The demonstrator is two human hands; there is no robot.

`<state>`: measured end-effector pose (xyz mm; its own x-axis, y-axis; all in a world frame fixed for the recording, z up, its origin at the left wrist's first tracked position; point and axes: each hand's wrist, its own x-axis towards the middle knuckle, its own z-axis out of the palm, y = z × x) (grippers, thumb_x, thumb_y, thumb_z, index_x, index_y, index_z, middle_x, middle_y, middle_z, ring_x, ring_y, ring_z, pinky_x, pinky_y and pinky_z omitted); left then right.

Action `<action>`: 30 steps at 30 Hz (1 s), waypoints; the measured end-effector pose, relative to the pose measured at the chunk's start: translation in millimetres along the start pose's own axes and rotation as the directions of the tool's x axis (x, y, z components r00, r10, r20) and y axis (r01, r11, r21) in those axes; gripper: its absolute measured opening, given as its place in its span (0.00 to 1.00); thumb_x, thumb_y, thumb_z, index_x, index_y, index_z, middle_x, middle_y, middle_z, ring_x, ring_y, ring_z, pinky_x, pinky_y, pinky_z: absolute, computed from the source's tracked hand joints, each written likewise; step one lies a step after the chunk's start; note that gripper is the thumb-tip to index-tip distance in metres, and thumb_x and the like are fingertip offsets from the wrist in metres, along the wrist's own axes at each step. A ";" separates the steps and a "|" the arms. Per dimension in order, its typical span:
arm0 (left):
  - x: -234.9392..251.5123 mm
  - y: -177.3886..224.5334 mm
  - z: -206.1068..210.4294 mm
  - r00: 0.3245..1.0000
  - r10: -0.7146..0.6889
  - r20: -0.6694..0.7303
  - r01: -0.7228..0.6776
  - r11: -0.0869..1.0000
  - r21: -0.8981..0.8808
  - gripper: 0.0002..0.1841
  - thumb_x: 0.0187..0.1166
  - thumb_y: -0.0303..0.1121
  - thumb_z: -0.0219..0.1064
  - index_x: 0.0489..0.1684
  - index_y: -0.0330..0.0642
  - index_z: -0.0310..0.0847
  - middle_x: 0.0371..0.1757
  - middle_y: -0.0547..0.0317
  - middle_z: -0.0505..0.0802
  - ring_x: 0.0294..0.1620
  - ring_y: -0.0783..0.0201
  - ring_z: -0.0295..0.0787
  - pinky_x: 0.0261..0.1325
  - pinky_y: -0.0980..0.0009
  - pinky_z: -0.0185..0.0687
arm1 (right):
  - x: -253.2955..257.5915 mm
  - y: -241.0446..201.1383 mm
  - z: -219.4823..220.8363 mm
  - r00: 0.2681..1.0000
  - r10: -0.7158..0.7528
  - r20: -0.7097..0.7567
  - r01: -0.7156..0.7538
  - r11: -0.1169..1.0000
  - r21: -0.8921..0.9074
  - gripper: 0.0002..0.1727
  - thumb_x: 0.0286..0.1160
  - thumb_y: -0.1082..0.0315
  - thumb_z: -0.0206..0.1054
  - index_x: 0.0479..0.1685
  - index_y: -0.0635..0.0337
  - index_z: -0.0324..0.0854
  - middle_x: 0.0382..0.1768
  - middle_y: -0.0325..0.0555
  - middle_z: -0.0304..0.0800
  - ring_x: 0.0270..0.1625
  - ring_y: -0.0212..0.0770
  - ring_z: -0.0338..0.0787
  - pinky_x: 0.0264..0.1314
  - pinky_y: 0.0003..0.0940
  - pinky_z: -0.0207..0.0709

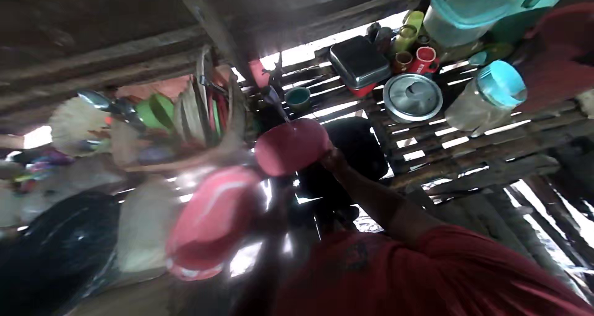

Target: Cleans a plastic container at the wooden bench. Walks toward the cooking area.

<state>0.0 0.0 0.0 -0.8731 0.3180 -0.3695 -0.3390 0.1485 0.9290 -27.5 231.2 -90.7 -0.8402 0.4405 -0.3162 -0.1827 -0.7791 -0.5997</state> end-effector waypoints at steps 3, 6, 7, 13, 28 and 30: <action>0.9 0.8 3.9 1.000 0.015 0.014 -0.015 1.000 -0.016 0.19 0.94 0.32 0.45 0.68 0.28 0.75 0.59 0.46 0.89 0.57 0.62 0.87 0.60 0.65 0.84 | 12.0 -11.5 -1.2 1.000 -0.005 -0.005 0.005 0.993 0.117 0.26 0.97 0.51 0.39 0.78 0.58 0.67 0.60 0.47 0.87 0.59 0.38 0.89 0.65 0.39 0.84; 6.2 -7.3 8.9 0.995 0.075 0.061 -0.076 0.997 -0.001 0.18 0.92 0.31 0.48 0.67 0.27 0.76 0.59 0.46 0.89 0.57 0.62 0.87 0.61 0.65 0.84 | 27.7 -28.4 -14.5 0.998 -0.066 -0.006 0.066 0.974 0.217 0.23 0.97 0.53 0.40 0.76 0.56 0.66 0.58 0.49 0.86 0.57 0.42 0.89 0.62 0.43 0.86; 9.8 -9.3 13.8 0.997 0.052 0.050 -0.052 0.999 -0.011 0.17 0.92 0.32 0.49 0.64 0.28 0.77 0.57 0.46 0.90 0.55 0.61 0.87 0.59 0.65 0.84 | 27.3 -35.9 -17.5 0.996 -0.084 -0.015 0.086 0.975 0.204 0.23 0.97 0.53 0.40 0.76 0.56 0.66 0.58 0.49 0.86 0.57 0.43 0.89 0.61 0.45 0.86; 20.6 0.6 36.6 0.992 -0.014 0.129 0.013 1.000 0.012 0.16 0.93 0.32 0.50 0.62 0.29 0.79 0.51 0.50 0.90 0.47 0.65 0.87 0.53 0.68 0.84 | -2.2 -93.7 -14.8 0.961 -0.277 0.002 0.277 0.960 -0.032 0.18 0.97 0.60 0.43 0.70 0.58 0.70 0.49 0.45 0.89 0.48 0.38 0.91 0.53 0.40 0.88; 37.0 23.4 58.1 0.989 -0.052 0.139 0.049 0.998 0.026 0.15 0.91 0.32 0.47 0.68 0.37 0.71 0.54 0.48 0.84 0.49 0.60 0.82 0.52 0.61 0.82 | -85.1 -88.4 -38.3 0.497 0.100 0.862 0.855 -0.224 -0.468 0.10 0.81 0.70 0.66 0.52 0.54 0.92 0.62 0.46 0.92 0.77 0.54 0.81 0.88 0.71 0.55; 34.2 28.8 57.6 0.982 -0.127 0.139 0.144 0.982 -0.120 0.15 0.93 0.29 0.46 0.71 0.35 0.68 0.54 0.50 0.82 0.49 0.63 0.81 0.54 0.64 0.83 | -85.1 -81.0 -43.5 0.527 0.035 0.849 0.819 -0.287 -0.496 0.12 0.85 0.63 0.65 0.54 0.52 0.93 0.67 0.49 0.89 0.81 0.58 0.77 0.87 0.75 0.50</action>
<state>-19.5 69.1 12.9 -0.7658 0.4235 -0.4839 -0.5008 0.0793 0.8619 80.9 276.2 -47.1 -0.8827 -0.1743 0.4364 -0.3825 0.8060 -0.4518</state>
